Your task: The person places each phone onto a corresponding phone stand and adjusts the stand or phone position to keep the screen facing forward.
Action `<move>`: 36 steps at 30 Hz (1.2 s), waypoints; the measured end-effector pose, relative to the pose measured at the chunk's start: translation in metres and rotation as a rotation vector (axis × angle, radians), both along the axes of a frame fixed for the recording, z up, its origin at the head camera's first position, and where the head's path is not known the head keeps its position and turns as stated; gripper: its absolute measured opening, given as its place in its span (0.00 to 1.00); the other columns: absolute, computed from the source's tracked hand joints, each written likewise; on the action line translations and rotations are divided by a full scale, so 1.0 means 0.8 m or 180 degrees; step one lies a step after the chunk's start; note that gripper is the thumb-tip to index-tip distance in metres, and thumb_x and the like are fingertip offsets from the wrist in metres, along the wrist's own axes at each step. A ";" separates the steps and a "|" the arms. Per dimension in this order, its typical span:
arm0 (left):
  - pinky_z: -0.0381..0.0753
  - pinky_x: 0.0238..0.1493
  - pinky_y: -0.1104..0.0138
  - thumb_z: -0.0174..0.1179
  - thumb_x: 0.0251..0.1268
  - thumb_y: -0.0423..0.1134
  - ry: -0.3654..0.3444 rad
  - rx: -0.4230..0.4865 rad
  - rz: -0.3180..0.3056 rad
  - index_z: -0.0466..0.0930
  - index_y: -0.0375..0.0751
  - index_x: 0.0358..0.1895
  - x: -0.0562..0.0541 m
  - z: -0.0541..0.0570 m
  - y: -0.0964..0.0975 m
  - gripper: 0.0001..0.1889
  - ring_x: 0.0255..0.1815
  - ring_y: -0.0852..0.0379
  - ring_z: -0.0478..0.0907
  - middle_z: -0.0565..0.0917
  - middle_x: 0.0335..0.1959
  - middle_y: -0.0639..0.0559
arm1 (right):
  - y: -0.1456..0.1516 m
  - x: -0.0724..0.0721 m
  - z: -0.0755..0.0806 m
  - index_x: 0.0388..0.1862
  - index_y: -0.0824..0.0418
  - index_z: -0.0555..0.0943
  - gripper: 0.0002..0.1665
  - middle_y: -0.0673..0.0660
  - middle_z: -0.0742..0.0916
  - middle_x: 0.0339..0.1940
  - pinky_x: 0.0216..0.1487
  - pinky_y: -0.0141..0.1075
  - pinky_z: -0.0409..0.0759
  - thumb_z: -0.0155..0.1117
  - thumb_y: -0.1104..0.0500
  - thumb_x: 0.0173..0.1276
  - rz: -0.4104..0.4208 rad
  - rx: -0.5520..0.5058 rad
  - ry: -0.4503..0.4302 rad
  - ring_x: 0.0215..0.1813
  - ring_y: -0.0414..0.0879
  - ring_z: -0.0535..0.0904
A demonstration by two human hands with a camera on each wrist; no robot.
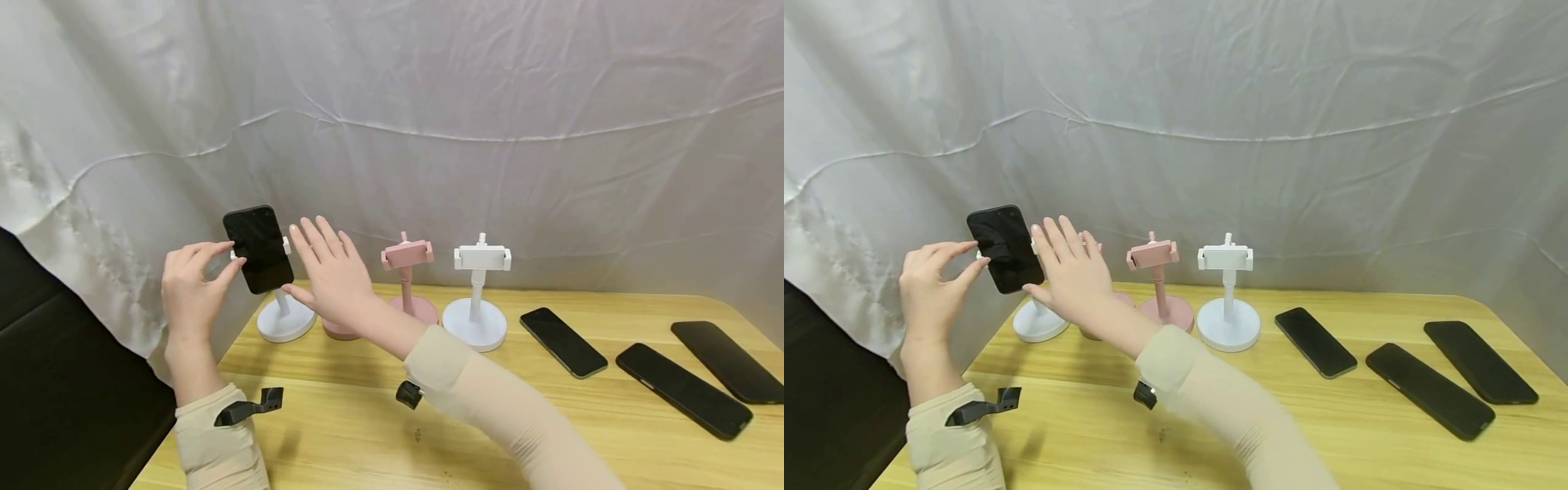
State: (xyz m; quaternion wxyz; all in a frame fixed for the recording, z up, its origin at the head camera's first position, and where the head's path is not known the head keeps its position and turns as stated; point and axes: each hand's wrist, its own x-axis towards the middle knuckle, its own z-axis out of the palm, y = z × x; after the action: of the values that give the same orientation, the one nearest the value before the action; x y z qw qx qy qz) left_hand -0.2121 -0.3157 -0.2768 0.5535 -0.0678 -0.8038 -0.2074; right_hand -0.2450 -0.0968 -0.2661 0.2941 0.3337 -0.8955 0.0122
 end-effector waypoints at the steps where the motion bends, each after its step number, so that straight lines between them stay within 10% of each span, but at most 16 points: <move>1: 0.67 0.49 0.55 0.73 0.51 0.34 -0.0005 -0.0021 -0.0021 0.87 0.36 0.43 0.000 0.001 0.001 0.14 0.44 0.37 0.74 0.85 0.39 0.36 | 0.004 0.000 -0.001 0.81 0.53 0.42 0.54 0.52 0.51 0.82 0.80 0.45 0.50 0.44 0.27 0.68 0.0015 -0.0008 0.0018 0.83 0.49 0.41; 16: 0.66 0.49 0.46 0.73 0.52 0.37 0.0040 -0.0202 -0.0155 0.87 0.38 0.45 0.003 0.016 0.031 0.15 0.47 0.36 0.73 0.86 0.43 0.37 | 0.060 0.010 -0.011 0.78 0.57 0.54 0.50 0.57 0.62 0.79 0.77 0.48 0.57 0.54 0.31 0.67 0.0317 -0.0357 0.0475 0.81 0.52 0.51; 36: 0.63 0.47 0.47 0.72 0.52 0.34 -0.0041 -0.0139 -0.0293 0.88 0.41 0.44 0.011 0.017 0.060 0.13 0.47 0.42 0.72 0.85 0.43 0.42 | 0.129 0.035 -0.044 0.78 0.57 0.56 0.50 0.61 0.62 0.78 0.76 0.51 0.58 0.62 0.37 0.64 0.0516 -0.0636 0.0347 0.80 0.57 0.52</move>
State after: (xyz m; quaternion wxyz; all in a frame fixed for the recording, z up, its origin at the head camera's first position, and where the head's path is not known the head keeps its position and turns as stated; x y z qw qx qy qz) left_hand -0.2034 -0.2674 -0.2630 0.5366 -0.1154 -0.8077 -0.2155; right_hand -0.2168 0.0063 -0.3010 0.3722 0.3742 -0.8426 0.1068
